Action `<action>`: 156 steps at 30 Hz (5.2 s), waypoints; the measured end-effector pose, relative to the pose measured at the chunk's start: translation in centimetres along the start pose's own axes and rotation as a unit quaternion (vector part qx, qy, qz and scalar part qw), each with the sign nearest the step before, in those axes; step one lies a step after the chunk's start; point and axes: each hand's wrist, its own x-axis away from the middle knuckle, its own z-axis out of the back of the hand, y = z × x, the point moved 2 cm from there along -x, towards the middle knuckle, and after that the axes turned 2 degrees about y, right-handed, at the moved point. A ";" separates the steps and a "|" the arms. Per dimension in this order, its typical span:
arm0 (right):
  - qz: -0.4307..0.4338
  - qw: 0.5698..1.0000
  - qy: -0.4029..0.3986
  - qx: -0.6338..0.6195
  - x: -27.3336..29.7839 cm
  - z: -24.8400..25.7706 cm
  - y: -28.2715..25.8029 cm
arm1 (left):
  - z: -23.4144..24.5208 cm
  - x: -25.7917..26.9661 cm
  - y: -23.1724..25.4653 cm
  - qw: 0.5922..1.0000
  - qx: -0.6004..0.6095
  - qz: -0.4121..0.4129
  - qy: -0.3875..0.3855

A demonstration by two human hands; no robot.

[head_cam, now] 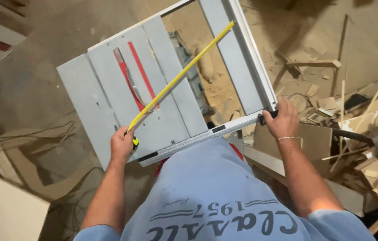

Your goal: Measuring and adjusting a table saw fence using a tape measure to prepare for precision cuts on a wood board.

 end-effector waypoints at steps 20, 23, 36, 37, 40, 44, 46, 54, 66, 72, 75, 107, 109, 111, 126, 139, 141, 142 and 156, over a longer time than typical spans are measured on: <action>-0.349 0.739 -0.438 -0.375 16.9 -14.4 -24.0 | 2.7 0.6 -2.0 0.945 -0.252 -0.029 -0.207; -0.362 0.746 -0.396 -0.395 17.9 -18.9 -26.8 | 2.7 0.7 -2.5 0.925 -0.298 -0.063 -0.226; -0.495 0.440 -0.121 -0.739 31.9 -27.6 -26.3 | 1.2 1.2 -3.2 0.898 -0.363 -0.161 -0.188; -0.496 0.433 -0.114 -0.744 32.3 -25.9 -25.5 | 1.0 1.3 -3.4 0.893 -0.372 -0.168 -0.187; -0.469 0.441 -0.041 -0.764 35.2 -20.1 -24.3 | 1.5 2.9 -3.0 0.872 -0.425 -0.176 -0.171; -0.452 0.385 0.003 -0.805 38.6 -11.5 -19.8 | -1.1 7.6 -2.0 0.806 -0.481 -0.293 -0.181; -0.432 0.379 -0.002 -0.818 41.2 -8.2 -18.3 | -2.5 10.8 -3.6 0.748 -0.531 -0.357 -0.174; -0.499 0.460 -0.053 -0.733 55.0 -9.3 -13.0 | -10.4 30.7 -10.0 0.663 -0.642 -0.248 -0.294; -0.567 0.469 -0.117 -0.667 72.2 -13.5 -13.8 | -12.9 33.9 -23.1 0.495 -0.722 -0.250 -0.414; -0.571 0.485 -0.139 -0.648 71.1 -11.4 -14.3 | -11.9 35.8 -16.7 0.498 -0.736 -0.265 -0.374; -0.552 0.493 -0.139 -0.657 68.4 -14.6 -15.0 | -10.2 35.7 -14.0 0.511 -0.746 -0.254 -0.345; -0.460 0.394 0.161 -0.779 17.3 -19.6 -26.3 | 3.8 -0.6 -3.1 0.885 -0.431 -0.144 -0.105; -0.490 0.461 0.219 -0.707 17.6 -18.0 -26.3 | 3.9 -0.5 -3.6 0.884 -0.433 -0.143 -0.105; -0.546 0.536 0.184 -0.617 17.3 -15.5 -26.4 | 3.7 -0.6 -3.5 0.881 -0.436 -0.149 -0.104; -0.503 0.783 -0.152 -0.333 19.0 -10.4 -21.2 | 5.2 -2.4 -5.8 0.885 -0.285 -0.368 0.012; -0.358 0.916 -0.059 -0.171 4.7 1.4 -12.0 | 6.7 2.6 -9.1 0.918 -0.222 -0.294 0.148; -0.213 0.975 0.014 -0.064 0.6 -0.2 -7.2 | 6.1 3.8 -10.0 0.913 -0.249 -0.265 0.186; -0.198 0.978 0.004 -0.069 -1.6 -0.4 -5.7 | 6.1 4.4 -9.2 0.915 -0.251 -0.249 0.194; -0.386 0.710 -0.347 -0.477 -14.4 -11.5 3.2 | -7.9 12.2 -14.9 0.942 -0.044 0.293 0.155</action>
